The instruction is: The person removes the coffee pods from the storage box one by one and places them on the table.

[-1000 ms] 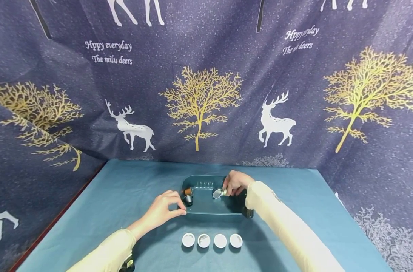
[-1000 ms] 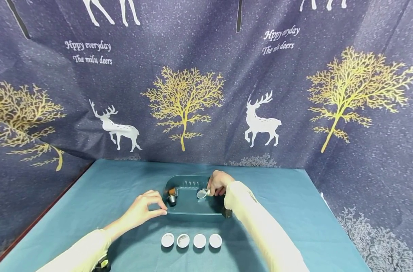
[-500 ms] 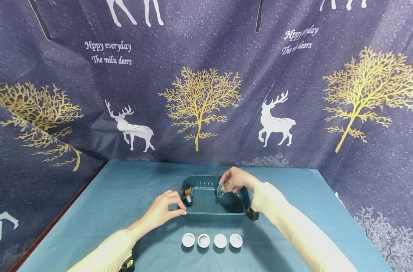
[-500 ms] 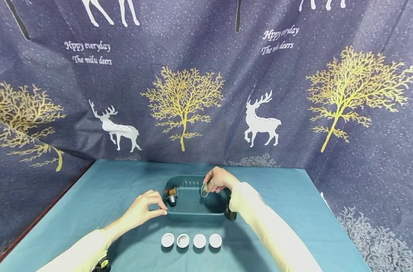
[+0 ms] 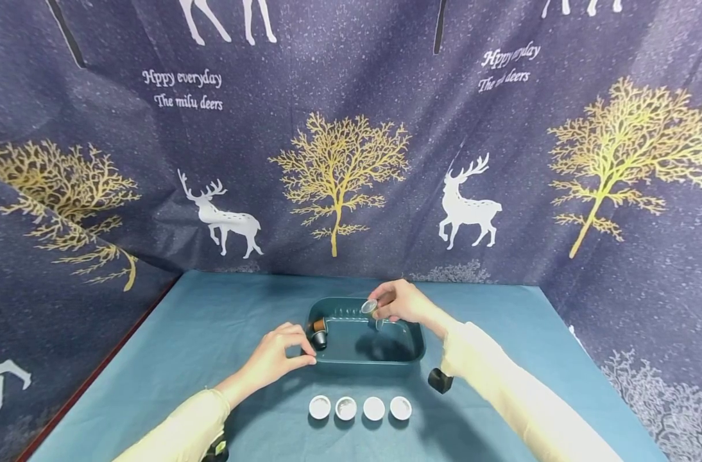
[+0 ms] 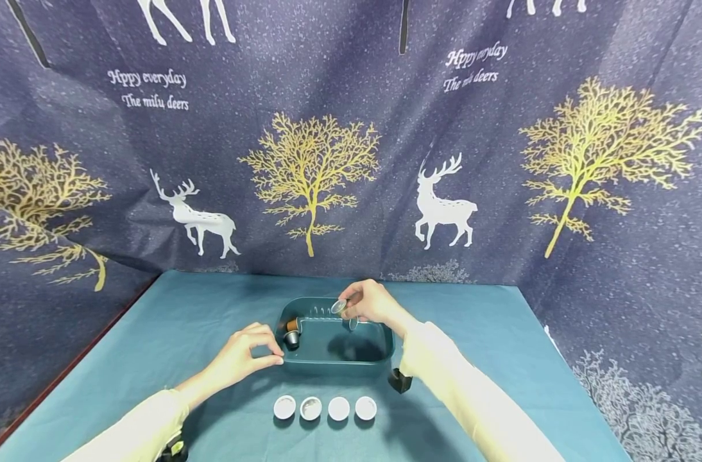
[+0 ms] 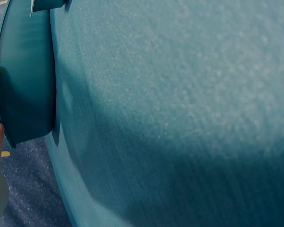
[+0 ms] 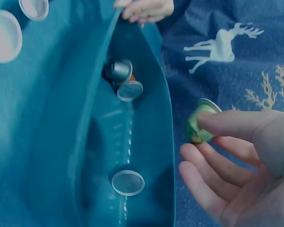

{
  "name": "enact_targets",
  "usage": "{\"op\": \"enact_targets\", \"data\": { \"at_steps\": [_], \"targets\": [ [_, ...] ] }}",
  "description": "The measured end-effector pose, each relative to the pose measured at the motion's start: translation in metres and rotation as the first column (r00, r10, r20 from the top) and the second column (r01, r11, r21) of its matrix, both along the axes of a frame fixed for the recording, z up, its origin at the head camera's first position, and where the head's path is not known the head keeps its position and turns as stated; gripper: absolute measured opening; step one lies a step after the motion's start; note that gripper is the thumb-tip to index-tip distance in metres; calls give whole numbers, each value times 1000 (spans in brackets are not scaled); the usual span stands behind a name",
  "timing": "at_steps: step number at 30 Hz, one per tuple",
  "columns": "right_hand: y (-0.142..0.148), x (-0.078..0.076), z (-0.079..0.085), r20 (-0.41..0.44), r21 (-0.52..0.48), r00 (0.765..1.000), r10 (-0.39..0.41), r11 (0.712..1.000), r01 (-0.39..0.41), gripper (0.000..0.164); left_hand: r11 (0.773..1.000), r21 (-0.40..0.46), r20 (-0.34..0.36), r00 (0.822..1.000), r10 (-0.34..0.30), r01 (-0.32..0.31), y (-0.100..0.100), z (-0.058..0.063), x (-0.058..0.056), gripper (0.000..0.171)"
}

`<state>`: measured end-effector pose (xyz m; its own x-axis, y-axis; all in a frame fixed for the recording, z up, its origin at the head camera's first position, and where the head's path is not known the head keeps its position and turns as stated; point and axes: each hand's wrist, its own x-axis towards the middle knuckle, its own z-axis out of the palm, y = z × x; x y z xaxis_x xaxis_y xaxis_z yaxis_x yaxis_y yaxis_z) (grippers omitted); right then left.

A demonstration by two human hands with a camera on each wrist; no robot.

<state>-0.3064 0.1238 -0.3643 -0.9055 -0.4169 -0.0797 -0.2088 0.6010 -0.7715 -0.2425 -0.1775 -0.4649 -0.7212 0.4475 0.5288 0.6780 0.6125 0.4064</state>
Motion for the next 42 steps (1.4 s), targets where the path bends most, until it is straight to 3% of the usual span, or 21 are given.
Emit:
{"op": "enact_targets", "data": {
  "at_steps": [12, 23, 29, 35, 42],
  "targets": [
    [-7, 36, -8, -81, -182, 996, -33, 983, 17, 31, 1000, 3, 10, 1000, 2, -2, 1, 0, 1, 18],
    [-21, 75, -26, -222, -249, 972, -80, 968, 23, 32, 1000, 5, 4, 1000, 8, -8, 1, 1, 1, 17],
    [-29, 89, -35, -243, -281, 966, -86, 960, 15, 34, 1000, 8, 7, 1000, 17, -17, 1, 2, 1, 20],
    [-33, 99, -44, -254, -285, 967, -30, 957, -45, 41, 1000, 10, 9, 1000, 14, -14, 1, 1, 0, 22],
    [-37, 106, -55, -246, -298, 969, 35, 948, -110, 38, 1000, 8, 5, 1000, 17, -17, 1, 2, 1, 24]
  ]
}}
